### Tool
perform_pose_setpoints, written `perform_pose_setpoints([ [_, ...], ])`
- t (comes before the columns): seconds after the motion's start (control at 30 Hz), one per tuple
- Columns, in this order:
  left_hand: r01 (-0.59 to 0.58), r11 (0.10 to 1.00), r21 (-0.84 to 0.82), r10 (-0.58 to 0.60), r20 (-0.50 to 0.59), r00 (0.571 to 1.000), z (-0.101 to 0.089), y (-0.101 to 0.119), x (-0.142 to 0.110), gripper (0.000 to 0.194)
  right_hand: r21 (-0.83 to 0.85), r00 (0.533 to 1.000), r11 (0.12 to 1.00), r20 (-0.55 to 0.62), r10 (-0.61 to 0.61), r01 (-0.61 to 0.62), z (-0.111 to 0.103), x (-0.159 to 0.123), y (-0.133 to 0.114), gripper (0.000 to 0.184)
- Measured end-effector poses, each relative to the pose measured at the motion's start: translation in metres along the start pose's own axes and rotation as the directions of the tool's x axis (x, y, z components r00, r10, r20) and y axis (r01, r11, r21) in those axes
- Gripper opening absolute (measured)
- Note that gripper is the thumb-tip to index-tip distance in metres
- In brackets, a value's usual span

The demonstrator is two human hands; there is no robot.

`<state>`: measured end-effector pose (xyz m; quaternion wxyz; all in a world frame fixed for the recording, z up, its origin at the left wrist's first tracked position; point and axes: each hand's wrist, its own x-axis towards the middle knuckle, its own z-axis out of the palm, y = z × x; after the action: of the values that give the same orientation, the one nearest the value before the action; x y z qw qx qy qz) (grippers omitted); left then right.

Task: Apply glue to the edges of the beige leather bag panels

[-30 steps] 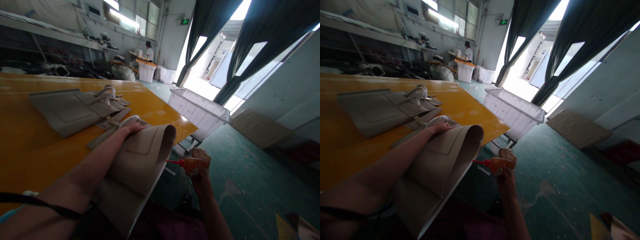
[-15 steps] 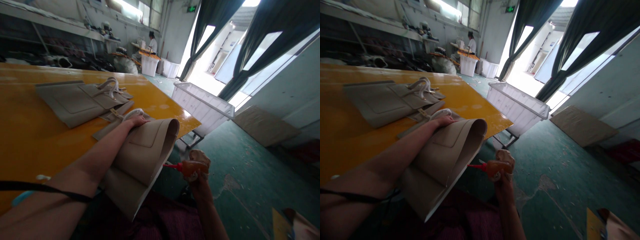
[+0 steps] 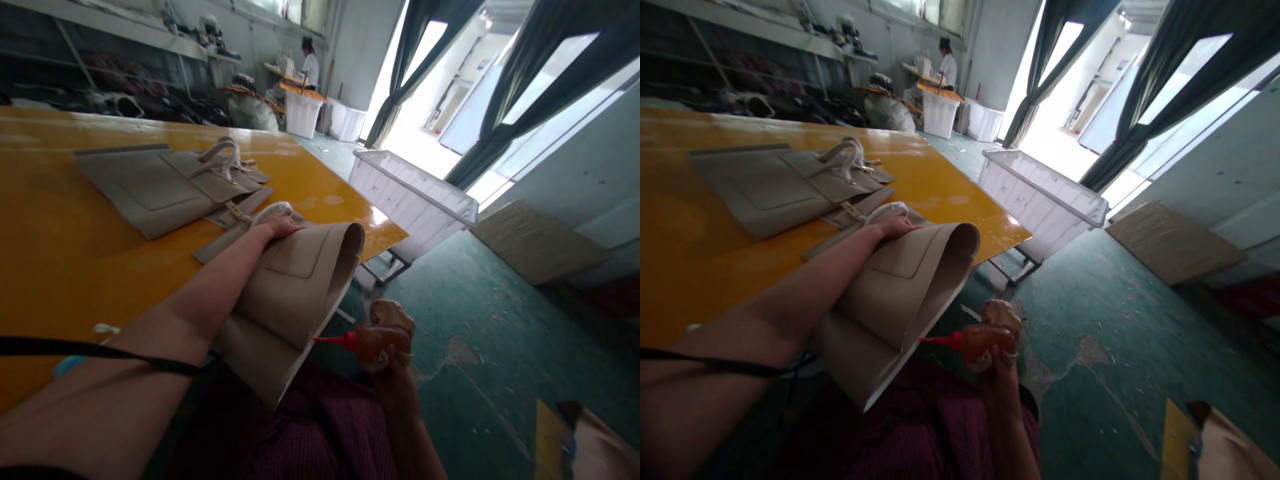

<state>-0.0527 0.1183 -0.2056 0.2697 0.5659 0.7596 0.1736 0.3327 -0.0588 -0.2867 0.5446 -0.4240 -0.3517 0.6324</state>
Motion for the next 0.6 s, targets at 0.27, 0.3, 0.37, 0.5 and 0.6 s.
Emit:
perform_pose_setpoints([
  [0.27,-0.001,1.000,0.002,0.001,-0.004,1.000,-0.002,0.003,-0.005,0.050,0.195,0.986,0.970,-0.048,0.157,-0.145,0.004,-0.027,0.007,0.047],
  [0.3,-0.003,1.000,0.007,0.003,-0.008,1.000,-0.002,0.003,-0.005,0.050,0.200,0.982,0.965,-0.052,0.181,-0.167,0.003,-0.029,0.008,0.050],
  [0.37,-0.009,1.000,0.010,0.010,-0.014,1.000,-0.001,0.002,-0.004,0.050,0.220,0.971,0.954,-0.077,0.225,-0.203,0.005,-0.035,0.008,0.058],
  [0.5,-0.013,1.000,0.006,0.013,-0.024,1.000,0.001,0.000,-0.001,0.049,0.250,0.955,0.943,-0.142,0.260,-0.220,0.015,-0.049,0.004,0.075],
  [0.6,-0.007,1.000,-0.001,0.007,-0.025,1.000,0.001,0.002,-0.003,0.049,0.245,0.944,0.939,-0.164,0.286,-0.242,0.022,-0.059,0.003,0.075],
])
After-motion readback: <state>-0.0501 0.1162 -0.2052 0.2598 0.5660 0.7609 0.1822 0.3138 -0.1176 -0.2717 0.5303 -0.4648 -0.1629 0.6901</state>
